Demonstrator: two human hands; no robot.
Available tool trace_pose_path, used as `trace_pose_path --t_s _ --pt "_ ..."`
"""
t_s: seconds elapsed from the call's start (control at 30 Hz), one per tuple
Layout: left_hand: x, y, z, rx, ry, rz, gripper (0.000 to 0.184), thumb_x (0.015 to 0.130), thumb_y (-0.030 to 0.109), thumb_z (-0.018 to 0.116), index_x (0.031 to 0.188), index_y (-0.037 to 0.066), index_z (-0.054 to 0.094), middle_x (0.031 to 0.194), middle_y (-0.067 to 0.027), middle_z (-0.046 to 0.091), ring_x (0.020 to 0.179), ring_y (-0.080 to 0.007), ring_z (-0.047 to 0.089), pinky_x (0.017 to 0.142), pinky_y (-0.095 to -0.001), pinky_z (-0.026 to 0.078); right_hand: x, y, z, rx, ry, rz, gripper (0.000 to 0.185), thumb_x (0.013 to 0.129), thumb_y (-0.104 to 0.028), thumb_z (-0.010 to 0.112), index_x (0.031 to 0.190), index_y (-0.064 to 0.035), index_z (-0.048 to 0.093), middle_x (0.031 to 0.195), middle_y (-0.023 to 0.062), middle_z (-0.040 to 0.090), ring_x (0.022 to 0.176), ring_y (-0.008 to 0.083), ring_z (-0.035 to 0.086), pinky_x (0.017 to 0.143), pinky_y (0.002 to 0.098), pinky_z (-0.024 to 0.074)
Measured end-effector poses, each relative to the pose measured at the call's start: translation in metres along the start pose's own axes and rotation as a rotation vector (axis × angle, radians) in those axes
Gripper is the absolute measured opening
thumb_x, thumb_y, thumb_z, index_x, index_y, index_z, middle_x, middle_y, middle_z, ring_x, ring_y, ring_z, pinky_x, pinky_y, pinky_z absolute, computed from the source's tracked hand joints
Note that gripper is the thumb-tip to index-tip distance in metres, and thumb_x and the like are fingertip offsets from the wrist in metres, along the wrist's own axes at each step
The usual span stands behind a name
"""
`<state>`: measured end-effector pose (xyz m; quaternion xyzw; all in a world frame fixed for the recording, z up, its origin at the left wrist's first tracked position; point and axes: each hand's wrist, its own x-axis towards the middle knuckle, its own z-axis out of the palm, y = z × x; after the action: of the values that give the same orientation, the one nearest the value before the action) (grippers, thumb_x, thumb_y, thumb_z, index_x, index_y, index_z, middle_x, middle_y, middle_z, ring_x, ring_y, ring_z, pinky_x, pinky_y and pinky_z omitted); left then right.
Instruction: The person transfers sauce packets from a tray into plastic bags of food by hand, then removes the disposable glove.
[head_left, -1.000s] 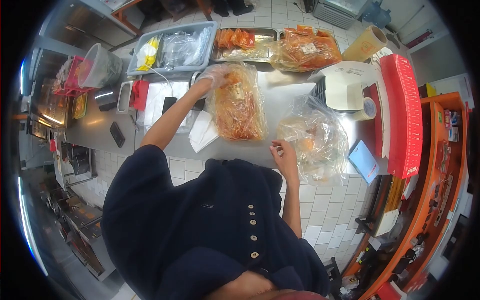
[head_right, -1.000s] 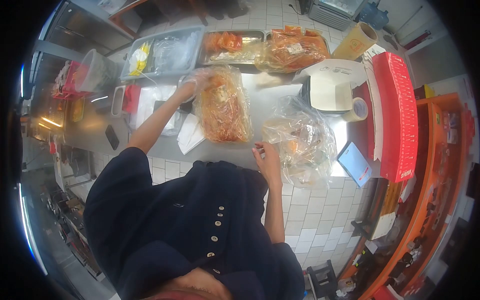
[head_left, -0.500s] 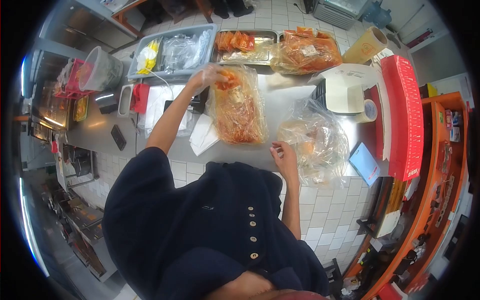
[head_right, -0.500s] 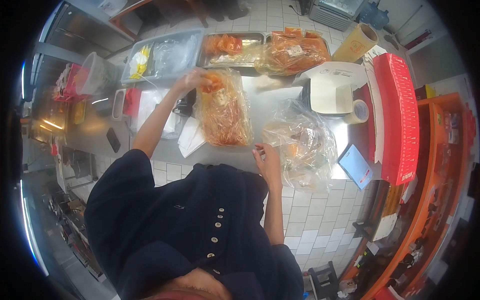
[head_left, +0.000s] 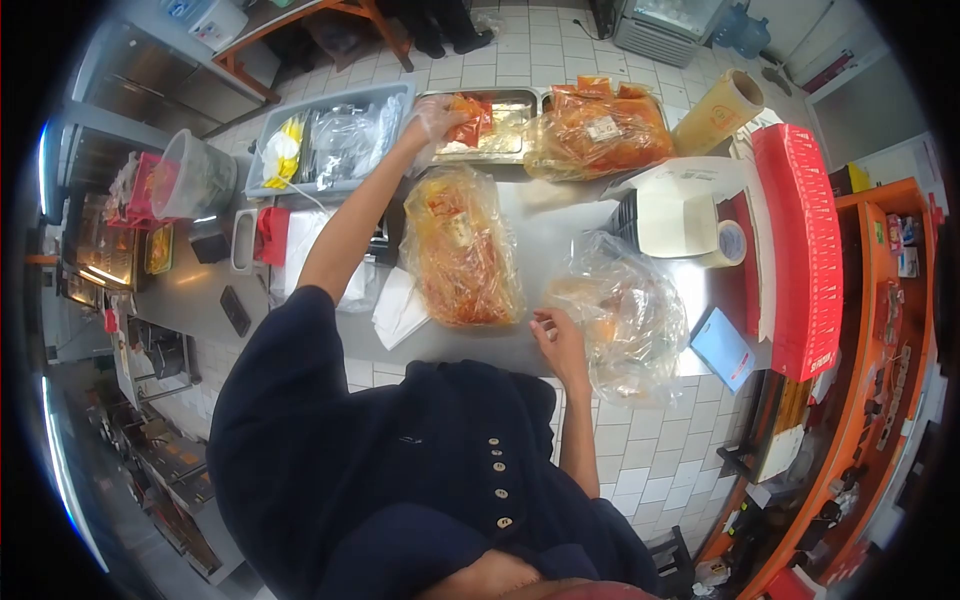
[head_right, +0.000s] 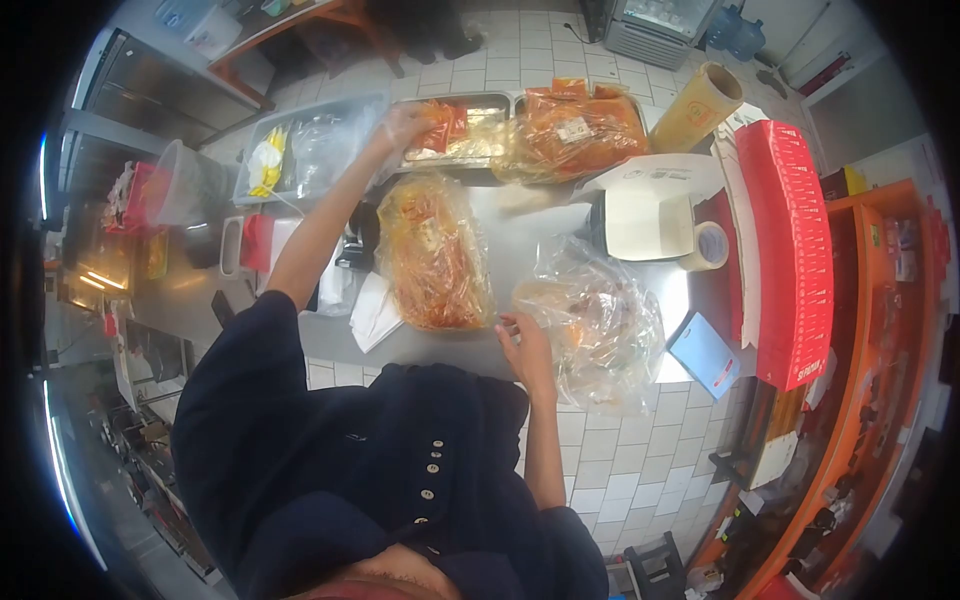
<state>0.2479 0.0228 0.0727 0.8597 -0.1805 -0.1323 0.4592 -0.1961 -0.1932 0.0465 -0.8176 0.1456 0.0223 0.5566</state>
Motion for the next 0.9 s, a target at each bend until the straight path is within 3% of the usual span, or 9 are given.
trace_pose_path --t_s 0.1,0.2,0.37,0.43,0.63,0.7,0.77,0.83,0.9 --pt "0.035 0.019 0.02 0.051 -0.054 -0.118 0.041 0.084 0.033 0.081 0.112 0.004 0.078 0.101 -0.016 0.078 0.088 -0.0219 0.074 0.079 -0.0376 0.057 0.005 0.008 0.001 -0.032 0.005 -0.042 0.026 0.095 -0.014 0.075 0.118 -0.0023 0.072 0.102 0.0102 0.075 0.085 0.02 0.07 0.069 0.0323 0.0538" --pt "0.066 0.025 0.042 0.252 0.009 -0.285 0.043 0.079 0.031 0.083 0.111 0.003 0.076 0.107 -0.0235 0.075 0.1 -0.0356 0.073 0.087 -0.0444 0.055 0.009 0.003 0.0 -0.014 0.008 -0.008 0.026 0.095 -0.014 0.075 0.118 -0.0025 0.072 0.104 0.0105 0.076 0.088 0.0207 0.07 0.07 0.0325 0.0546" --pt "0.093 0.001 0.061 0.381 -0.02 -0.272 0.048 0.084 0.032 0.08 0.117 0.0 0.068 0.121 -0.0223 0.072 0.114 -0.0382 0.069 0.094 -0.0454 0.055 0.014 -0.002 0.0 0.02 -0.011 0.079 0.028 0.095 -0.014 0.075 0.12 -0.0026 0.072 0.106 0.011 0.076 0.09 0.0207 0.071 0.071 0.0325 0.0551" --pt "0.081 0.002 0.06 0.696 0.106 -0.158 0.048 0.09 0.033 0.075 0.126 0.003 0.064 0.125 -0.0216 0.071 0.119 -0.0403 0.067 0.097 -0.0465 0.054 0.017 -0.002 0.0 0.016 -0.023 0.079 0.028 0.095 -0.014 0.075 0.12 -0.0025 0.072 0.106 0.0109 0.076 0.089 0.0206 0.071 0.071 0.0325 0.0551" --pt "0.044 0.033 0.022 0.596 0.199 -0.135 0.041 0.096 0.037 0.069 0.124 0.007 0.065 0.118 -0.0211 0.072 0.115 -0.04 0.068 0.096 -0.0456 0.055 0.018 -0.006 0.0 0.037 -0.059 0.093 0.029 0.095 -0.014 0.075 0.121 -0.0027 0.071 0.107 0.0114 0.075 0.088 0.0219 0.07 0.074 0.0342 0.055" --pt "0.022 0.021 0.001 0.412 0.154 -0.21 0.037 0.095 0.038 0.07 0.112 0.004 0.071 0.106 -0.0202 0.074 0.103 -0.0354 0.072 0.09 -0.0445 0.056 0.016 -0.007 0.001 0.059 -0.063 0.105 0.029 0.095 -0.015 0.074 0.122 -0.003 0.071 0.108 0.0125 0.074 0.088 0.024 0.071 0.077 0.0361 0.0553" --pt "-0.006 0.012 -0.023 0.488 -0.418 -0.099 0.034 0.094 0.036 0.07 0.1 0.002 0.074 0.099 -0.0176 0.075 0.095 -0.0297 0.072 0.083 -0.0427 0.057 0.016 -0.008 0.002 0.061 -0.042 0.11 0.028 0.096 -0.015 0.074 0.121 -0.0026 0.071 0.107 0.0122 0.074 0.089 0.0234 0.071 0.076 0.035 0.0556" --pt "-0.037 0.007 -0.019 0.685 -0.785 -0.336 0.033 0.093 0.033 0.069 0.093 0.0 0.075 0.092 -0.0159 0.075 0.087 -0.0276 0.073 0.077 -0.0421 0.057 0.015 -0.005 0.006 0.059 -0.073 0.106 0.028 0.096 -0.016 0.074 0.121 -0.0026 0.071 0.107 0.0122 0.074 0.089 0.0232 0.071 0.075 0.0348 0.0558" --pt "-0.086 -0.007 -0.008 0.504 -0.604 -0.347 0.026 0.097 0.025 0.065 0.101 0.0 0.071 0.09 -0.0132 0.071 0.082 -0.0277 0.069 0.074 -0.0421 0.055 0.017 -0.007 0.009 0.044 -0.101 0.094 0.028 0.096 -0.016 0.074 0.121 -0.0025 0.071 0.107 0.0122 0.074 0.089 0.0229 0.071 0.075 0.0346 0.0561"
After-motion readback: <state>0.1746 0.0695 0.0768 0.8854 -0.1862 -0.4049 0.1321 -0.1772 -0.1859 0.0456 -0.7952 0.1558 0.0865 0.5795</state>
